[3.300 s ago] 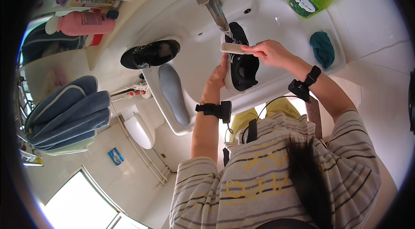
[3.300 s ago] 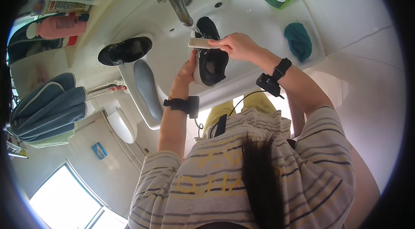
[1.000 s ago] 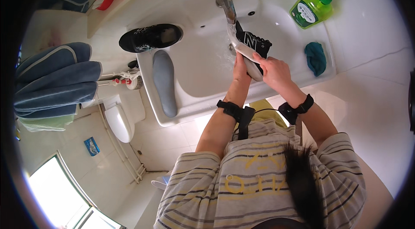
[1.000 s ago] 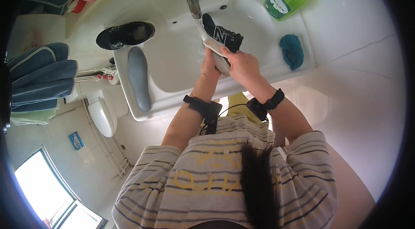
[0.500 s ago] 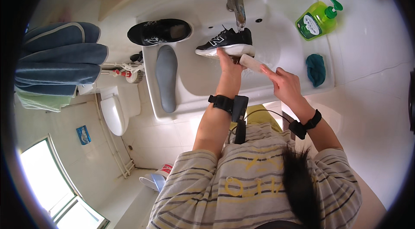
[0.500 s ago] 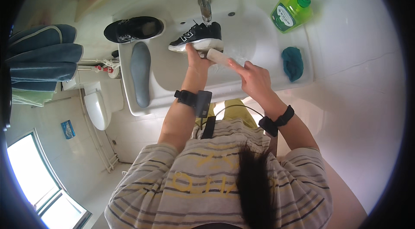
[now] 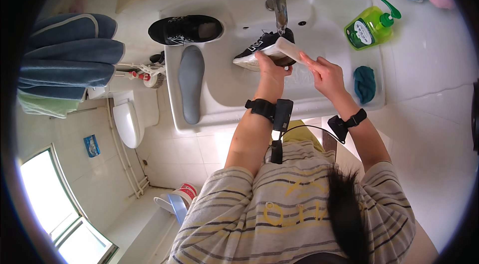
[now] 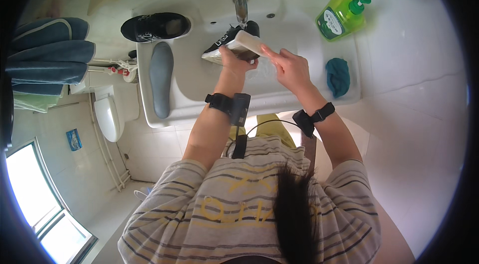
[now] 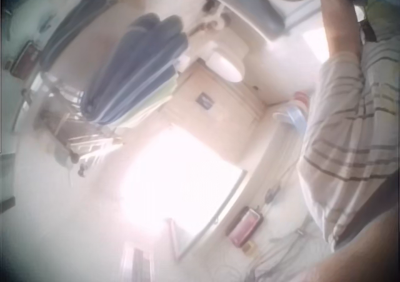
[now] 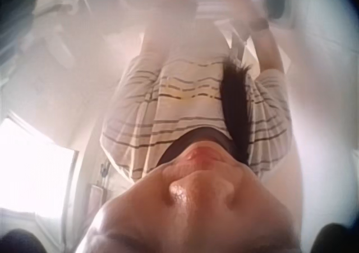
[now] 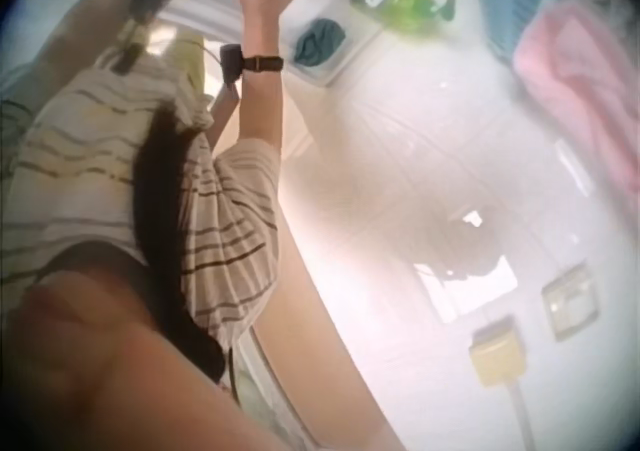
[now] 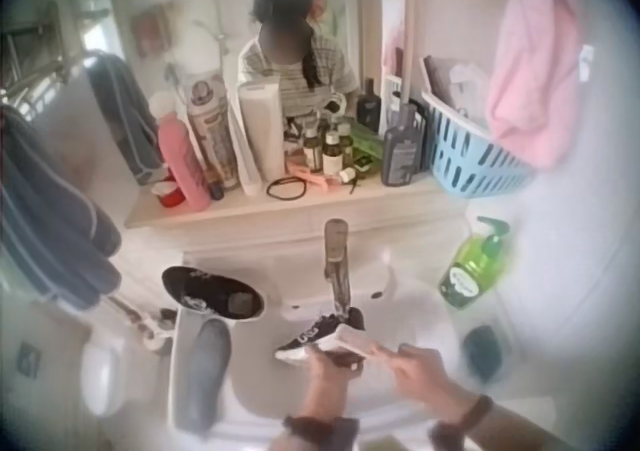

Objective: The person scrubs a pair of sneakers and an insole with a brush at a sink, places them on a window sill, and then washes a cloth.

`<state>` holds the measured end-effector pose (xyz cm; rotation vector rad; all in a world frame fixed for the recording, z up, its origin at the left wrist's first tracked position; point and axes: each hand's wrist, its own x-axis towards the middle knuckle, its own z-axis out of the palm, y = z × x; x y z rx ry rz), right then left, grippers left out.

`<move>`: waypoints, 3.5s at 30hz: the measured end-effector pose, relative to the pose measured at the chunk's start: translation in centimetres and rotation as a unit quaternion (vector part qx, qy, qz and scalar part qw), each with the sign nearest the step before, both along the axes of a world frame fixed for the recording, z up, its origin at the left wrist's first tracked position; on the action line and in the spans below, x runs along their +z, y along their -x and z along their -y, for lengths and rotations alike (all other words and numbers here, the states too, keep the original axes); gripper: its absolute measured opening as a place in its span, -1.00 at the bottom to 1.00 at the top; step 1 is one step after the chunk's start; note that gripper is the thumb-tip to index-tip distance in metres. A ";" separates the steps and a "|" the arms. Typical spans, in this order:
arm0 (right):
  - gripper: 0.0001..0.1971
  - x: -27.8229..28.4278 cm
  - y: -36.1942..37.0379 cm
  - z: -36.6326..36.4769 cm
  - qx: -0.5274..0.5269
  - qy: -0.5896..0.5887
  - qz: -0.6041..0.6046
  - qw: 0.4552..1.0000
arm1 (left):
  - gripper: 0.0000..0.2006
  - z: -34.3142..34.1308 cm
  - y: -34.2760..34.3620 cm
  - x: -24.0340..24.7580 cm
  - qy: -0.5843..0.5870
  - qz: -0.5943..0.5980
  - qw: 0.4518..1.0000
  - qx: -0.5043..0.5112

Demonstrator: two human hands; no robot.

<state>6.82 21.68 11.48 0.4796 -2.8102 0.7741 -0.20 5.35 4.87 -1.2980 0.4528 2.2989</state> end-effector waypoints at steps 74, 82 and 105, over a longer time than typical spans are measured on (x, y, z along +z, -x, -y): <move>-0.18 -3.3 3.2 4.3 -0.056 0.185 0.291 0.937 | -0.53 3.0 -7.0 -3.3 0.471 -0.314 0.824 0.012; -0.32 -2.5 2.5 10.0 -0.010 0.364 0.122 0.923 | -0.31 9.2 -6.3 2.4 0.677 -0.456 0.575 -0.050; -0.75 -3.5 4.1 14.4 -0.028 0.205 0.088 0.974 | -0.33 24.4 -7.9 -0.7 0.860 -0.100 0.237 -0.441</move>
